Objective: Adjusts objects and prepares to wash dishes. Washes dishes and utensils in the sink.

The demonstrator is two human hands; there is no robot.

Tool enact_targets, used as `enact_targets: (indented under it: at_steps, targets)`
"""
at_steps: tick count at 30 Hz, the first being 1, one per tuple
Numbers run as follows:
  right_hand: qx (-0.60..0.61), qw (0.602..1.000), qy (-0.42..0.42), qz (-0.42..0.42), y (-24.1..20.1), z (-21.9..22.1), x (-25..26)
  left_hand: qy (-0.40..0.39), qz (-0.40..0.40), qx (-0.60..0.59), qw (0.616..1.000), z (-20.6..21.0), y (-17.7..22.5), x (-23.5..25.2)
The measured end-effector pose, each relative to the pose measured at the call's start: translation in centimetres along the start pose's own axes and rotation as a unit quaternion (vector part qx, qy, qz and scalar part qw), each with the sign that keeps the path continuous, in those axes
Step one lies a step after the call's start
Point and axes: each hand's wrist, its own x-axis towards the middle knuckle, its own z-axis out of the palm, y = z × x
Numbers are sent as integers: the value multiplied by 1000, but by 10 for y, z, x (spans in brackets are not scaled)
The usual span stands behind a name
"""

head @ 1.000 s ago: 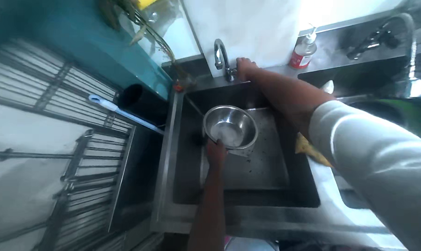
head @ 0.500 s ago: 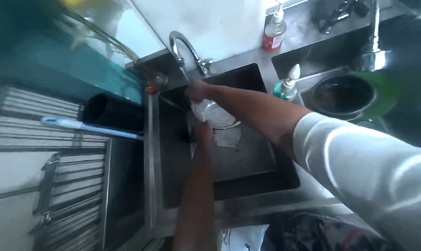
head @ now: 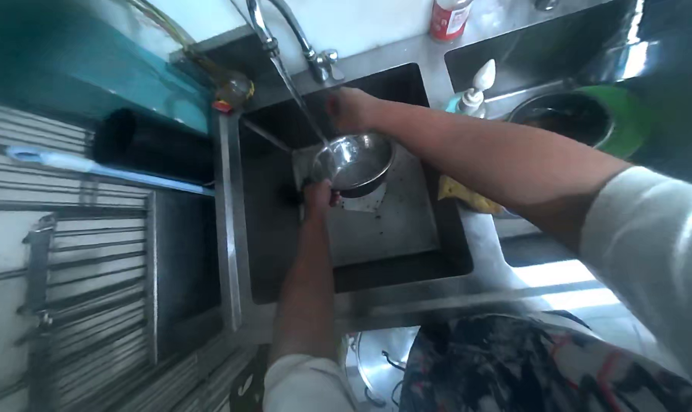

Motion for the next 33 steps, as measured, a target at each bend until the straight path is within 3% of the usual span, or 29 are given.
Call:
enact_targets:
  at_steps: [2, 6, 11, 18, 24, 29, 33]
  targets:
    - [18, 1000, 1, -14, 4, 4, -17, 4, 1, 35, 999, -1, -12, 6]
    - [19, 999, -17, -40, 14, 12, -55, 31, 43, 227, 972, -14, -21, 7]
    - [20, 998, -29, -44, 16, 16, -89, 70, 87, 411, 905, -20, -13, -7]
    - [1, 998, -23, -63, 14, 17, -128, 92, 114, 563, 813, 3, -5, -22]
    - [-7, 999, -9, -46, 22, 18, -148, 96, 142, 597, 784, 14, -3, -27]
    - [-4, 999, -3, -37, 30, 20, -151, 105, 127, 597, 785, 20, 5, -28]
    - [-3, 999, 6, -34, 28, 20, -148, 113, 122, 539, 826, 5, 14, -37]
